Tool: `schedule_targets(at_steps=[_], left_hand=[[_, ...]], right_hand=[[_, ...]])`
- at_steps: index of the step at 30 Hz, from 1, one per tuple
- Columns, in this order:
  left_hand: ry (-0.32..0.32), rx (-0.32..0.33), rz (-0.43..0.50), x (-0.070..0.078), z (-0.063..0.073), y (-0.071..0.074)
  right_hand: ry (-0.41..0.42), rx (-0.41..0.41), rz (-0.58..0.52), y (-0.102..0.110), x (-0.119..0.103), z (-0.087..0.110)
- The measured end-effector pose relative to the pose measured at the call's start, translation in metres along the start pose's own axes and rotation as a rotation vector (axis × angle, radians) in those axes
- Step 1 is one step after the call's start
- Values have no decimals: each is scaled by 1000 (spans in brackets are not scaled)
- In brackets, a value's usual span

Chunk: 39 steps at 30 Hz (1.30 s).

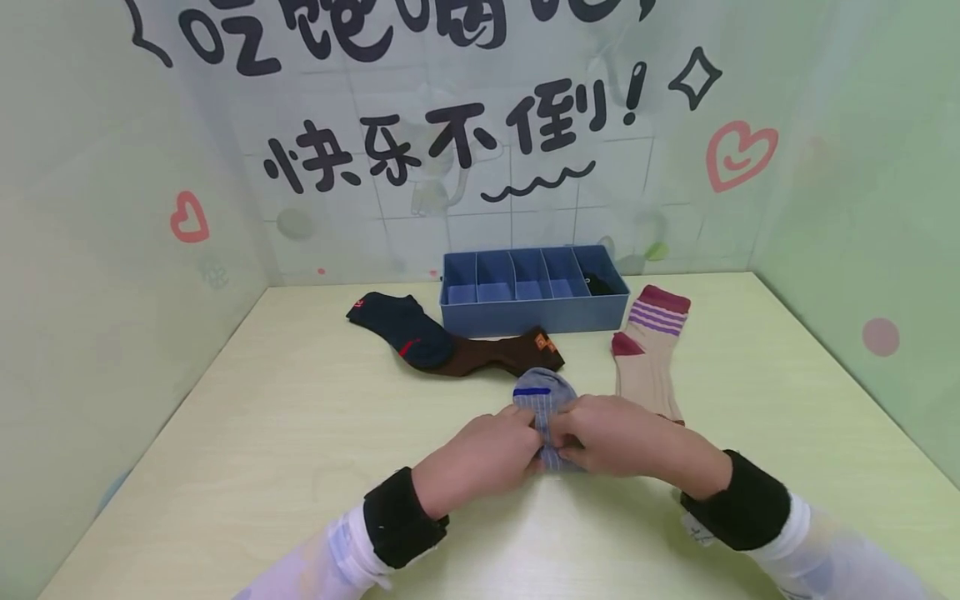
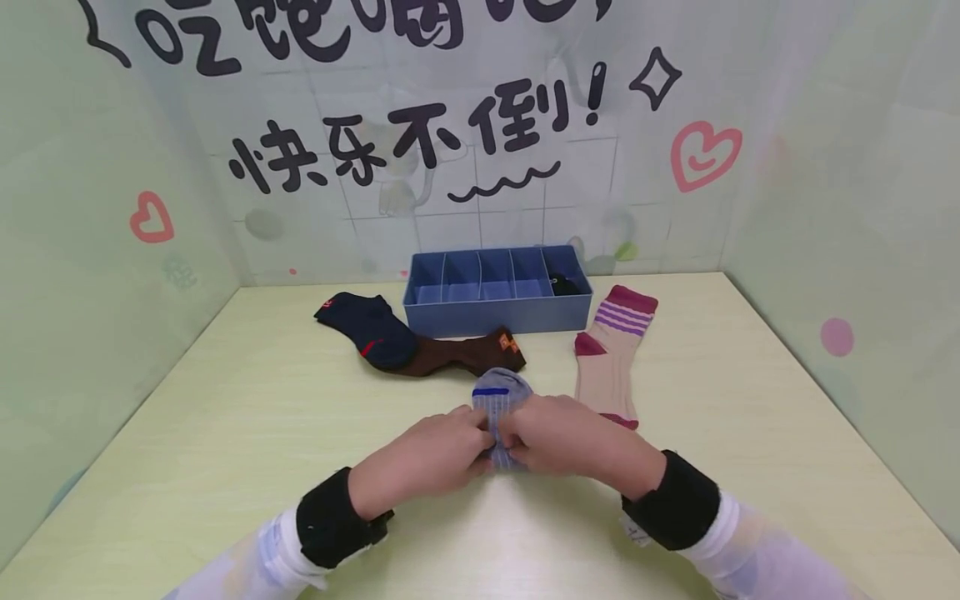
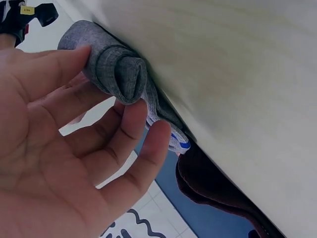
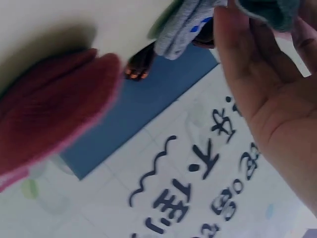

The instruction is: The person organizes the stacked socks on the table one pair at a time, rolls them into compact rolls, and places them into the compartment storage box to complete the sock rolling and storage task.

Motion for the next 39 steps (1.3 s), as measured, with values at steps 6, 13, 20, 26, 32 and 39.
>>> schedule_targets(at_steps=[6, 13, 20, 26, 32, 39], left_hand=[[40, -10, 72, -4, -3, -1], [30, -12, 90, -5, -5, 2], [42, 15, 128, -7, -6, 3], [37, 65, 70, -7, -5, 6], [20, 64, -38, -3, -2, 9], [2, 57, 121, -4, -5, 4]], right_hand=[[196, 155, 593, -3, -42, 9], [237, 143, 790, -13, -58, 10], [241, 128, 638, -8, -44, 5], [122, 74, 357, -2, -19, -2], [48, 0, 46, -6, 2, -6], [-84, -99, -225, -15, 15, -5]])
Point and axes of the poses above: each hand's wrist, its own z-axis away from the middle knuckle, its own y-axis out of the back of the hand, x = y × z, the point moved 8 cm from there along -z, towards the middle knuckle, and after that the axes turned 10 degrees about x, right-handed, at the moved point
